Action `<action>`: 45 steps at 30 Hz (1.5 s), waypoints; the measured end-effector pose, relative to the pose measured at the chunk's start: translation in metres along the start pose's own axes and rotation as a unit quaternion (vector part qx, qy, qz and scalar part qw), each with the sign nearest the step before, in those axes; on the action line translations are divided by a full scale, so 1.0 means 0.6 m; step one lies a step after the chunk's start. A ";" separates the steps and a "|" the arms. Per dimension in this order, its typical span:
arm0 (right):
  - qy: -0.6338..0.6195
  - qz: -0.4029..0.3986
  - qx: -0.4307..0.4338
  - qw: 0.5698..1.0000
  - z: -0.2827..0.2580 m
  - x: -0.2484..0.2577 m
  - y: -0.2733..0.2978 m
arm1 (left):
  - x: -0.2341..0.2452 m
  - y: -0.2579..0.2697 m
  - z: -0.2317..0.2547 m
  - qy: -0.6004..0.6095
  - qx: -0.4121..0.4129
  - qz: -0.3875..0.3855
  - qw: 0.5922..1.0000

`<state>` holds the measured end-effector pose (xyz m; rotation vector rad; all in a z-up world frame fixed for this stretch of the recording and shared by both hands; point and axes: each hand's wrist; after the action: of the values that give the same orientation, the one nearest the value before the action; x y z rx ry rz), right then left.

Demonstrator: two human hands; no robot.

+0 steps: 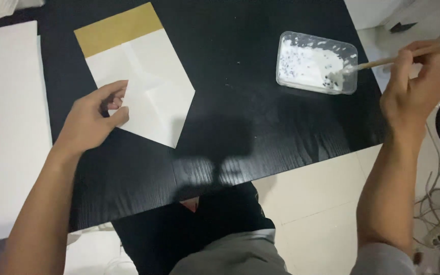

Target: Folding paper and applying glue with a brush to construct a paper bag on a desk.

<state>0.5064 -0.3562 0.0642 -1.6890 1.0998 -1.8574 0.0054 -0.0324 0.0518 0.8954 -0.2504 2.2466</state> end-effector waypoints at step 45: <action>0.045 -0.062 -0.136 0.988 -0.046 -0.013 0.021 | 0.007 -0.032 -0.052 0.007 -0.052 0.016 0.998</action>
<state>0.4789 -0.3505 0.0506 -1.8757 1.3671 -1.9487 -0.0005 -0.0031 0.0302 0.8252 -0.3741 2.2470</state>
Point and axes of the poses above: each hand's wrist, its own y-axis away from the middle knuckle, its own x-axis out of the back of the hand, z = x × y, and after that the axes turned 1 degree about -x, right-handed
